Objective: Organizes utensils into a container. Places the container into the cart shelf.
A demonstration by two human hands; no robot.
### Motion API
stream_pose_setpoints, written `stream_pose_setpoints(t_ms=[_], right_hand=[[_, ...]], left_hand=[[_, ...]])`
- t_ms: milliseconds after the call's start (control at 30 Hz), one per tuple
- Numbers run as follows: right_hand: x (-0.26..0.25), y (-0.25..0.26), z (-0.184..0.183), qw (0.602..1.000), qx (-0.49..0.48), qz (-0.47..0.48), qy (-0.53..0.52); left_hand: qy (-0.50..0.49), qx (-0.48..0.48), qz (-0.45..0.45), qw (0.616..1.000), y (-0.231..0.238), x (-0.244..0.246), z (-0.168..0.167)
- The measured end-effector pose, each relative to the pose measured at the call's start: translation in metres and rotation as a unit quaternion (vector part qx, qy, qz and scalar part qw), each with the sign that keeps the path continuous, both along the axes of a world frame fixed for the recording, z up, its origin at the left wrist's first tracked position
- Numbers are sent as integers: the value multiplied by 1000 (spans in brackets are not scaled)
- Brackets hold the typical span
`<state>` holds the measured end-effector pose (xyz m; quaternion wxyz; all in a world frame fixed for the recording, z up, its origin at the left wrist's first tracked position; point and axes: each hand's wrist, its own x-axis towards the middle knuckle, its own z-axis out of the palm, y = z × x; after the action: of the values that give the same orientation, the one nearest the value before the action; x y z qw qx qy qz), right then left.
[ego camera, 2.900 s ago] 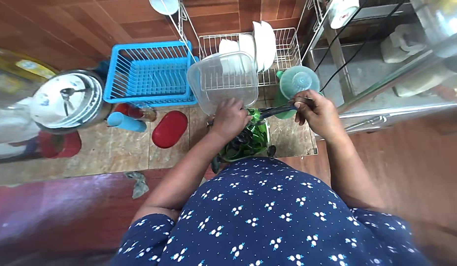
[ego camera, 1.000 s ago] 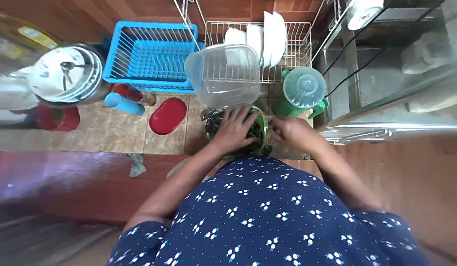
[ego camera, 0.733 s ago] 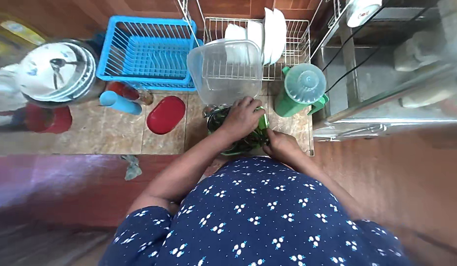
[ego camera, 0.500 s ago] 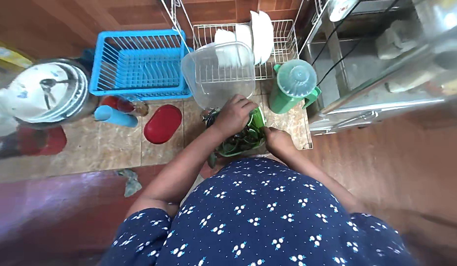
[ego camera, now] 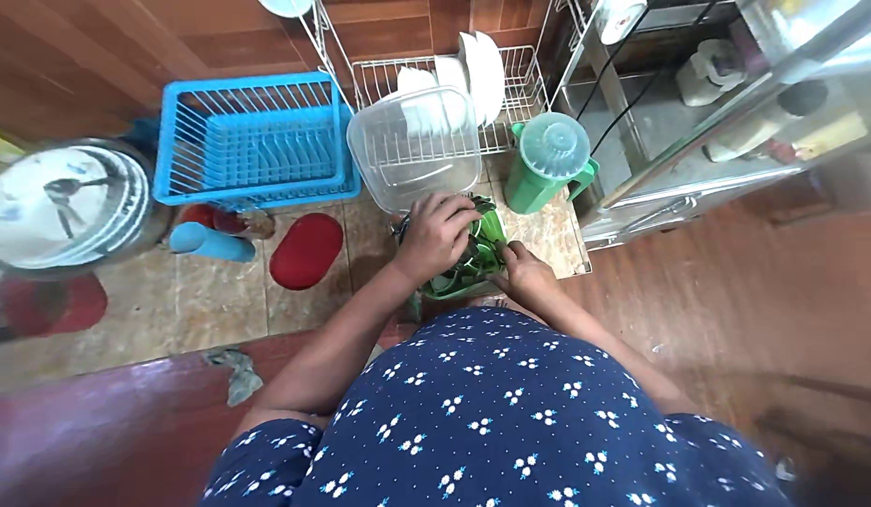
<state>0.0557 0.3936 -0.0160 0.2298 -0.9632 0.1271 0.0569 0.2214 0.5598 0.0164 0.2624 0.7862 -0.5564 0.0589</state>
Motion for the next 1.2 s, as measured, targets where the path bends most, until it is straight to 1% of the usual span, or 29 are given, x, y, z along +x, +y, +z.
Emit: stream_pose_setpoints(t_ms=[167,267,333,400,500,600,667,733,800,867,900,933,967,1000,1033,1100,1133,1200], right_hand=[[8,0,-11,999,17,-38,9],[13,-2,-8,1000,-7,-22,-21],[17,-4,1,998,-34,-5,-45],[21,-9,15,996,-52,16,-73],[28,-20,41,994,-68,54,-69],[32,-29,65,986,-102,93,-93],[32,-34,83,978,-123,117,-120],[29,-41,105,970,-131,139,-152],[25,-52,127,961,-125,158,-187],[24,-72,147,956,-81,181,-217],[24,-84,155,954,-47,194,-225],[26,-97,159,950,-13,204,-235],[28,-108,160,947,20,205,-247],[30,-116,160,946,57,196,-252],[33,-123,156,946,88,180,-255],[41,-128,142,941,154,148,-262],[46,-128,133,938,197,140,-247],[53,-121,115,932,264,138,-209]], left_hand=[[24,-18,17,999,15,-4,1],[33,-19,29,999,20,-7,4],[24,-30,37,999,18,-4,-2],[25,-36,40,998,15,-5,-1],[58,-4,36,998,8,-15,13],[62,-35,-2,997,-11,-12,4],[79,-33,-33,996,-27,-10,6],[117,-1,-62,991,-44,-10,15],[187,14,-94,978,-60,-9,24],[296,13,-132,946,-73,-7,34],[362,15,-159,918,-77,-7,39],[435,15,-189,880,-80,-8,43],[510,15,-214,833,-82,-12,46],[574,14,-222,788,-83,-19,48],[618,9,-210,758,-84,-28,51],[676,5,-153,721,-87,-46,53],[702,5,-123,701,-90,-55,54],[738,0,-92,669,-96,-63,50]])
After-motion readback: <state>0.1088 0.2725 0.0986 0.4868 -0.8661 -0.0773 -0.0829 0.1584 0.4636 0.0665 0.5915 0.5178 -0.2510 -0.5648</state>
